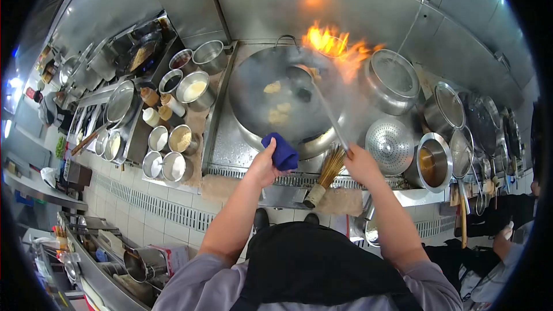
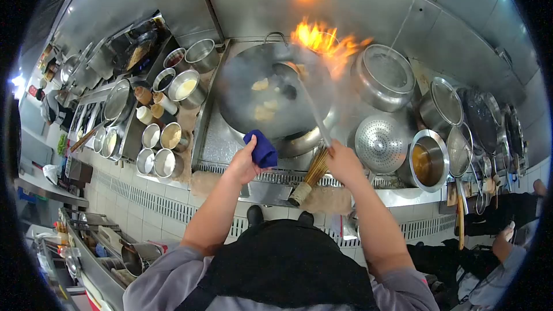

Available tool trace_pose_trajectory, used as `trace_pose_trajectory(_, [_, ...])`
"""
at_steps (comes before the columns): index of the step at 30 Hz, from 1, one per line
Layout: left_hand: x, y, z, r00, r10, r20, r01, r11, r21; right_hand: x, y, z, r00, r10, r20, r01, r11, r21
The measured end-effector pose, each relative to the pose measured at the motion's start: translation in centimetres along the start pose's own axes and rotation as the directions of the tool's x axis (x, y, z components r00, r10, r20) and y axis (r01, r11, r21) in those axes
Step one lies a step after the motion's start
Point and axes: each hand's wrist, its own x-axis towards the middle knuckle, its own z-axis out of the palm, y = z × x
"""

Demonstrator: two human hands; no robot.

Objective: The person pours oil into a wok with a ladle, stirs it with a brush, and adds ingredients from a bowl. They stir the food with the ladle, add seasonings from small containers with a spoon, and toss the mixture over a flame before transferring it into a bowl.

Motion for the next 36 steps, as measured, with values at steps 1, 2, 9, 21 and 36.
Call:
trace_pose_trajectory(1, [0.3, 0.1, 0.4, 1.000, 0.001, -0.004, -0.001, 1.000, -0.003, 1.0, -0.1, 1.1, 0.993, -0.087, -0.075, 0.089, 0.996, 0.019])
trace_pose_trajectory(2, [0.8, 0.5, 0.7, 0.993, 0.009, -0.114, -0.014, 0.999, -0.042, 1.2, -1.3, 1.0, 0.993, -0.092, -0.073, 0.094, 0.995, 0.020])
trace_pose_trajectory(9, [7.8, 0.0, 0.1, 0.941, -0.128, -0.315, 0.051, 0.969, -0.241, -3.3, -3.6, -5.2, 0.902, 0.240, 0.360, -0.338, 0.910, 0.242])
trace_pose_trajectory(21, [2.0, -0.5, 2.3, 0.980, -0.022, -0.199, -0.030, 0.967, -0.252, -7.9, -6.9, -3.6, 0.998, 0.055, -0.009, -0.056, 0.981, -0.187])
trace_pose_trajectory(36, [-0.3, 0.6, 0.9, 0.981, -0.038, -0.192, 0.000, 0.981, -0.194, -7.5, -8.2, -6.8, 0.995, -0.011, 0.095, 0.052, 0.895, -0.443])
